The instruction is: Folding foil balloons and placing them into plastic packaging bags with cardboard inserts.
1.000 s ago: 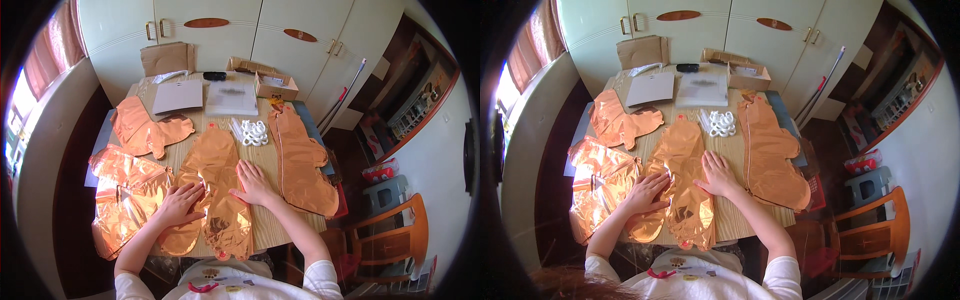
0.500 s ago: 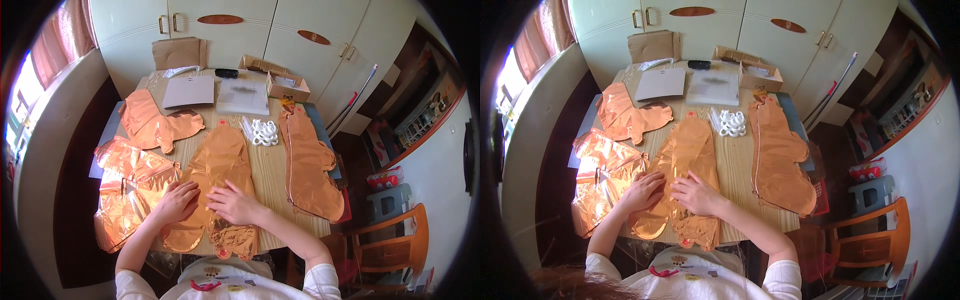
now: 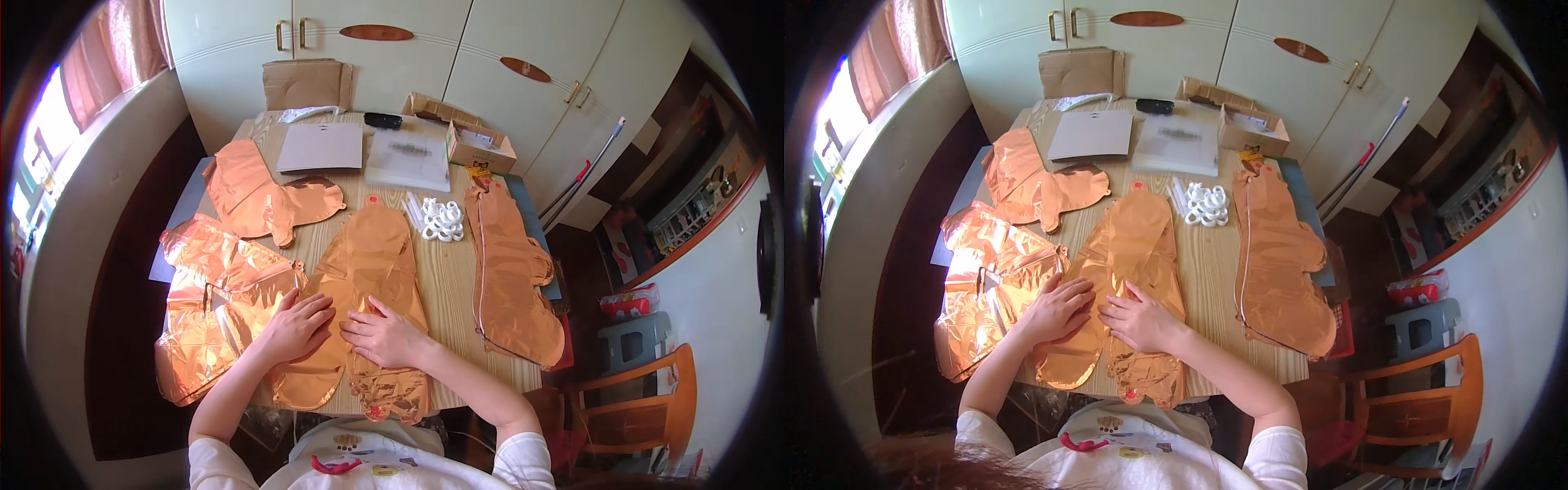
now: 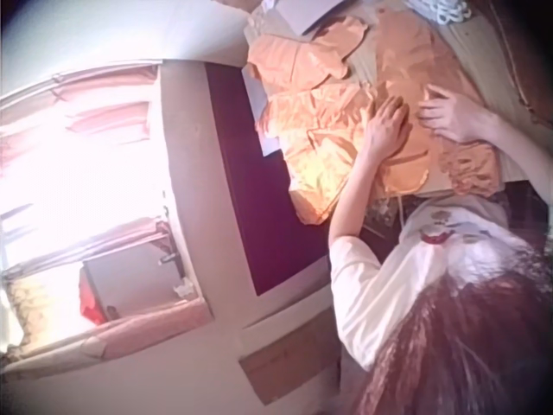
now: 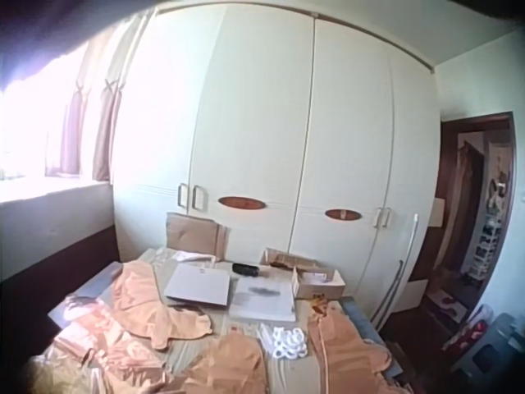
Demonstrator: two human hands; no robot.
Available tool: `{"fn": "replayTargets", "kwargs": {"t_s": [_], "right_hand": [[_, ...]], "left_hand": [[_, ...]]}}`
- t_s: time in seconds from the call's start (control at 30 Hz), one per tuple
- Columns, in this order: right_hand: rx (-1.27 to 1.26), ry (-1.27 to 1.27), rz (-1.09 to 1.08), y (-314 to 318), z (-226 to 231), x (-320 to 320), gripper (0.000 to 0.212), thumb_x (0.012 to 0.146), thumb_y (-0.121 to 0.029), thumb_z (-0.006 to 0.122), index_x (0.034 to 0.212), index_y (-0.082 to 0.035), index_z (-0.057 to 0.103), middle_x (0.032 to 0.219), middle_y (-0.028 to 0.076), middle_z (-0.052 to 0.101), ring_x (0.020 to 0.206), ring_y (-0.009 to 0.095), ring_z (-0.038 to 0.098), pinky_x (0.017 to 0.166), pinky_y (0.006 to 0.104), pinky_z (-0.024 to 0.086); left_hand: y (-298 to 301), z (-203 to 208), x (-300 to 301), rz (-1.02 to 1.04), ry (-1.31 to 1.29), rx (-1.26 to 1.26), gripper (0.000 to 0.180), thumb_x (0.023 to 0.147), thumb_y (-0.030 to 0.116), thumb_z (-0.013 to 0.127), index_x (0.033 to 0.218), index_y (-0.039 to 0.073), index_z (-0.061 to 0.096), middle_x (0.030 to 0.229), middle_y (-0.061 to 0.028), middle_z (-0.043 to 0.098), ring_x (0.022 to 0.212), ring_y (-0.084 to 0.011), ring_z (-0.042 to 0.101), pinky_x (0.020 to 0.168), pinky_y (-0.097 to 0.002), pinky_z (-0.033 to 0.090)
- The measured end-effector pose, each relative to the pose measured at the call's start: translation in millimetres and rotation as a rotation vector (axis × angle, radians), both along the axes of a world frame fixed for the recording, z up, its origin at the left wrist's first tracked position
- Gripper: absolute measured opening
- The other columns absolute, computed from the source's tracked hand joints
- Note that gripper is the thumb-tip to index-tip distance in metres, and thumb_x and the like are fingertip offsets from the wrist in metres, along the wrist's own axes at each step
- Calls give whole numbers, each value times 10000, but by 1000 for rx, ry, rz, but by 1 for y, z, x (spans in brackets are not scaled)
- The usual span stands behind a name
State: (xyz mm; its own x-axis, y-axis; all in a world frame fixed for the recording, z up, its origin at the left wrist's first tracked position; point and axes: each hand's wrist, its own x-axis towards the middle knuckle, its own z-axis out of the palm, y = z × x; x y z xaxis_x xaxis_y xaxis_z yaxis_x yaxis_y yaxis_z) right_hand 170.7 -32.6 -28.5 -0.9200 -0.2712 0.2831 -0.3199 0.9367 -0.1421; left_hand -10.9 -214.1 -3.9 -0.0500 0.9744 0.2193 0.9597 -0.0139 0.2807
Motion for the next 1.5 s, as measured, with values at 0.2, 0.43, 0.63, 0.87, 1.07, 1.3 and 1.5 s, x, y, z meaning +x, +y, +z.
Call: {"fn": "replayTargets", "kwargs": {"t_s": [0.2,0.43,0.63,0.87,1.07,1.3,1.5], "right_hand": [[-57,-17,-77,4,14,6,431,953,-321,562,1334,-118,574,1402,59,545,1355,224,447,1149,514,296],[-188,-68,-428,79,8,42,576,991,-376,499,1448,-36,421,1519,130,407,1406,276,379,1169,468,278],[-98,-87,-454,90,-19,59,650,991,-436,483,1485,-37,345,1538,152,360,1430,305,327,1171,482,240],[-87,-55,-456,86,-15,56,703,971,-479,498,1480,-20,345,1538,175,349,1426,322,324,1172,481,237],[-58,-90,-416,80,-10,51,675,969,-467,507,1472,-38,375,1541,162,351,1434,316,309,1168,496,239],[-25,-192,-440,77,-10,48,670,982,-493,456,1489,-65,363,1572,102,317,1469,258,252,1196,480,179],[-46,-152,-432,77,-8,51,652,960,-437,530,1469,-52,395,1552,123,349,1452,287,288,1184,488,208]], "left_hand": [[2,3,1,-10,27,-20,427,867,301,659,1213,59,597,1327,-128,569,1292,-280,496,1109,-535,304],[10,8,2,-94,-9,-69,533,840,403,683,1233,57,584,1346,-129,556,1303,-279,483,1104,-533,311],[15,5,6,-89,2,-86,533,855,405,667,1258,69,573,1360,-113,550,1310,-277,475,1096,-527,323],[17,6,9,-86,21,-62,489,866,382,657,1262,104,584,1358,-94,551,1308,-271,475,1079,-528,330],[18,3,10,-86,56,-41,484,868,363,667,1282,126,583,1340,-84,567,1287,-262,500,1069,-512,347],[16,6,10,-80,53,-51,487,870,357,649,1275,97,576,1350,-104,555,1305,-274,476,1067,-504,347],[-31,41,31,337,-18,-112,490,828,373,703,1118,-6,593,1156,-168,599,1123,-333,557,983,-449,416]]}}
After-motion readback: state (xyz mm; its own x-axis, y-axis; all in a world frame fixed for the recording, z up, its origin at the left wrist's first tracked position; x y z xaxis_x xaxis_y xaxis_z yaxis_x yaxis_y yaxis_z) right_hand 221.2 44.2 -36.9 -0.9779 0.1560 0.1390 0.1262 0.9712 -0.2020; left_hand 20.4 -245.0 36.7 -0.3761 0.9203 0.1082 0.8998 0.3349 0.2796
